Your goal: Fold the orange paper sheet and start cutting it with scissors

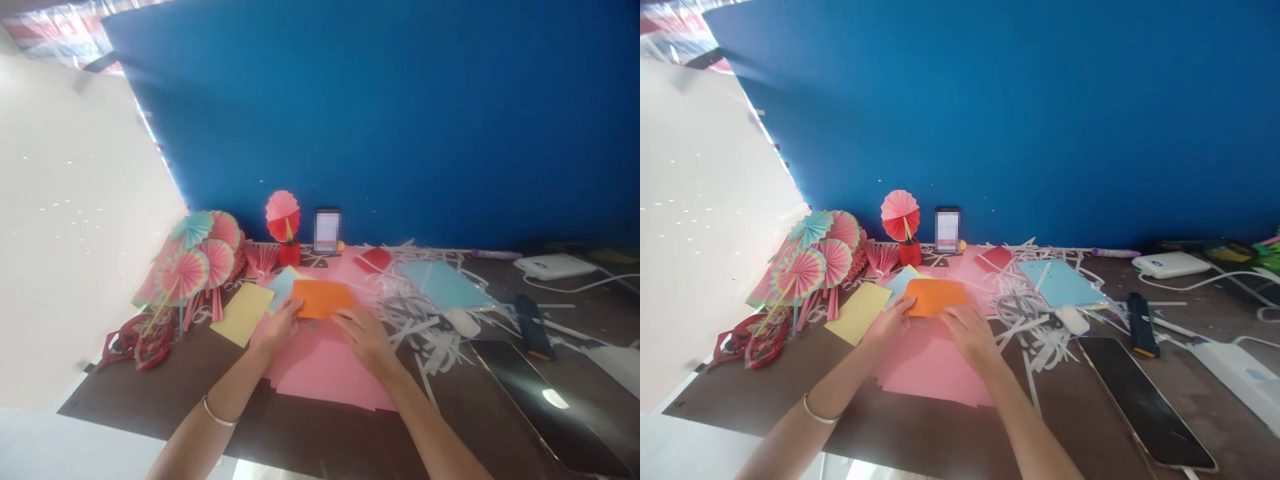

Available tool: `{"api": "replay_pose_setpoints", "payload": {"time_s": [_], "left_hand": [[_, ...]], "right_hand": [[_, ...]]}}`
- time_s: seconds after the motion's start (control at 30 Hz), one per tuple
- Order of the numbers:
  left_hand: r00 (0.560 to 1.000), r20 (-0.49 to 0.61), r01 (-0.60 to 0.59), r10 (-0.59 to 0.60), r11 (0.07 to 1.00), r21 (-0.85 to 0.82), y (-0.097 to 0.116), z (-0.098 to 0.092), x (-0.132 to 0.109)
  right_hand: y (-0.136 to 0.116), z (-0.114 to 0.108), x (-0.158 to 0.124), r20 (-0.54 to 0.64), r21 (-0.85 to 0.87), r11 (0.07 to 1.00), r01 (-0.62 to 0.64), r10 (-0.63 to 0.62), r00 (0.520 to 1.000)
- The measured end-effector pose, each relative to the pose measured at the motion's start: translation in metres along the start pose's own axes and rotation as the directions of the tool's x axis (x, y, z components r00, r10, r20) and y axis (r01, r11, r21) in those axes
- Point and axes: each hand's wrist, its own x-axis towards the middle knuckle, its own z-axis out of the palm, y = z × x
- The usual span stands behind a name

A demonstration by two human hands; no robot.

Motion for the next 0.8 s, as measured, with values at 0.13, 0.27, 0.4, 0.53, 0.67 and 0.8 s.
{"api": "replay_pose_setpoints", "payload": {"time_s": [0.13, 0.27, 0.4, 0.53, 0.67, 0.8], "left_hand": [[1.0, 0.012, 0.023, -0.023, 0.997, -0.071, 0.0007, -0.0043, 0.0], [0.99, 0.107, 0.111, -0.094, 0.98, -0.165, 0.0005, -0.0059, -0.0009], [0.987, 0.096, 0.145, -0.129, 0.972, -0.187, 0.0014, -0.0037, -0.0019], [0.987, 0.129, 0.113, -0.094, 0.982, -0.15, 0.0035, 0.0013, -0.0057], [0.984, 0.161, 0.096, -0.077, 0.989, -0.116, 0.003, 0.0027, -0.0083], [0.989, 0.137, 0.077, -0.061, 0.991, -0.111, 0.0013, 0.0003, -0.0076]], "right_hand": [[0.0079, 0.0024, -0.0022, 0.039, 0.003, 0.999, -0.033, 0.033, 0.999], [0.0107, 0.0039, -0.004, 0.06, -0.003, 1.0, -0.028, 0.028, 0.998], [0.0069, 0.0025, -0.0018, 0.053, 0.003, 0.999, -0.04, 0.04, 0.998], [0.004, -0.0006, 0.0008, 0.041, 0.017, 0.998, -0.058, 0.057, 0.998], [0.003, -0.002, 0.0023, 0.038, 0.024, 0.998, -0.055, 0.054, 0.998], [0.0018, -0.0023, 0.0038, 0.047, 0.033, 0.999, -0.039, 0.037, 0.998]]}}
